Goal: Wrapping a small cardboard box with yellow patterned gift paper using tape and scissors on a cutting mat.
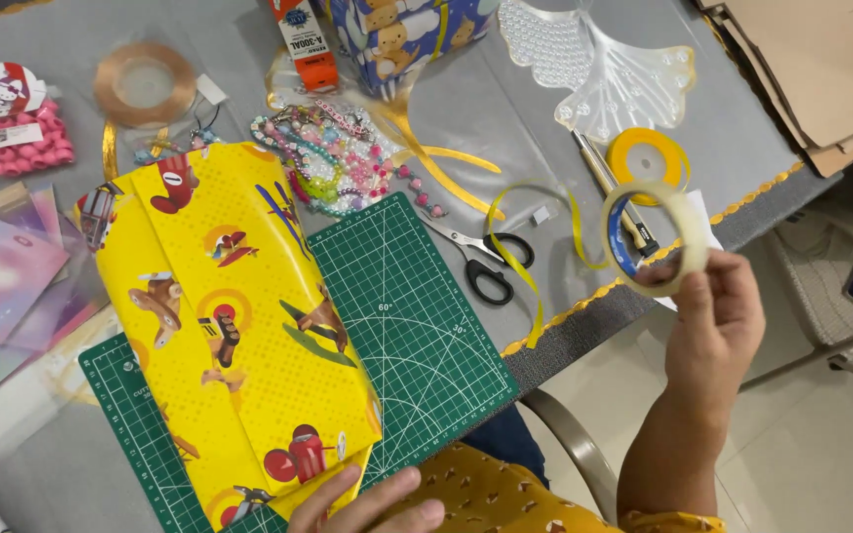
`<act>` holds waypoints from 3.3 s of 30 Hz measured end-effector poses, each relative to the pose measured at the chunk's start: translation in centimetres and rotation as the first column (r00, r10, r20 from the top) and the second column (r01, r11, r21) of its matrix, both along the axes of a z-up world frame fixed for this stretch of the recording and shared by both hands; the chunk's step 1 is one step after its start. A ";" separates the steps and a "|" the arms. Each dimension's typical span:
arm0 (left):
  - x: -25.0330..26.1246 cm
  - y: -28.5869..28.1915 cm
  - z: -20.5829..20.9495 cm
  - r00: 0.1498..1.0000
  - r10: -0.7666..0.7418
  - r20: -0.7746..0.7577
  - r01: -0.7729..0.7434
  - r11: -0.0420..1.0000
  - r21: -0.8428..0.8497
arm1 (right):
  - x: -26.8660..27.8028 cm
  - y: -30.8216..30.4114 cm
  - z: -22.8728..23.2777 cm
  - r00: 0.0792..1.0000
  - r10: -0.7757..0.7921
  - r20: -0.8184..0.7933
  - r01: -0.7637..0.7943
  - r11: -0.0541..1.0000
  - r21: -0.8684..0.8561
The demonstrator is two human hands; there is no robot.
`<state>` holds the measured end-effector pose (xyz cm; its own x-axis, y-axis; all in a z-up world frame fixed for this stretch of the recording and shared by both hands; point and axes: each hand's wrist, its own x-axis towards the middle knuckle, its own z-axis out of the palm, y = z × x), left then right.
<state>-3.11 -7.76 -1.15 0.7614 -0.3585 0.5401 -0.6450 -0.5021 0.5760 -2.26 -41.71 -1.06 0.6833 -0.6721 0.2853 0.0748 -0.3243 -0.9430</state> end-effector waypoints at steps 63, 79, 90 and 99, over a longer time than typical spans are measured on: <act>6.7 4.0 10.2 0.338 -0.758 -0.557 0.395 0.652 -0.647 | 3.1 15.9 2.2 0.873 0.471 0.127 -0.392 0.832 -0.392; 6.6 2.9 7.7 0.348 -0.764 -0.544 0.263 0.636 -0.725 | 4.1 16.2 0.1 0.825 0.550 0.131 -0.538 0.835 -0.113; 6.9 3.1 8.0 0.569 -0.608 -0.554 0.338 0.787 -0.516 | 3.9 15.2 0.3 0.842 0.524 0.132 -0.481 0.838 -0.259; 6.5 2.9 7.9 0.568 -0.597 -0.567 0.417 0.802 -0.427 | 3.8 15.2 1.7 0.874 0.482 0.060 -0.405 0.791 -0.459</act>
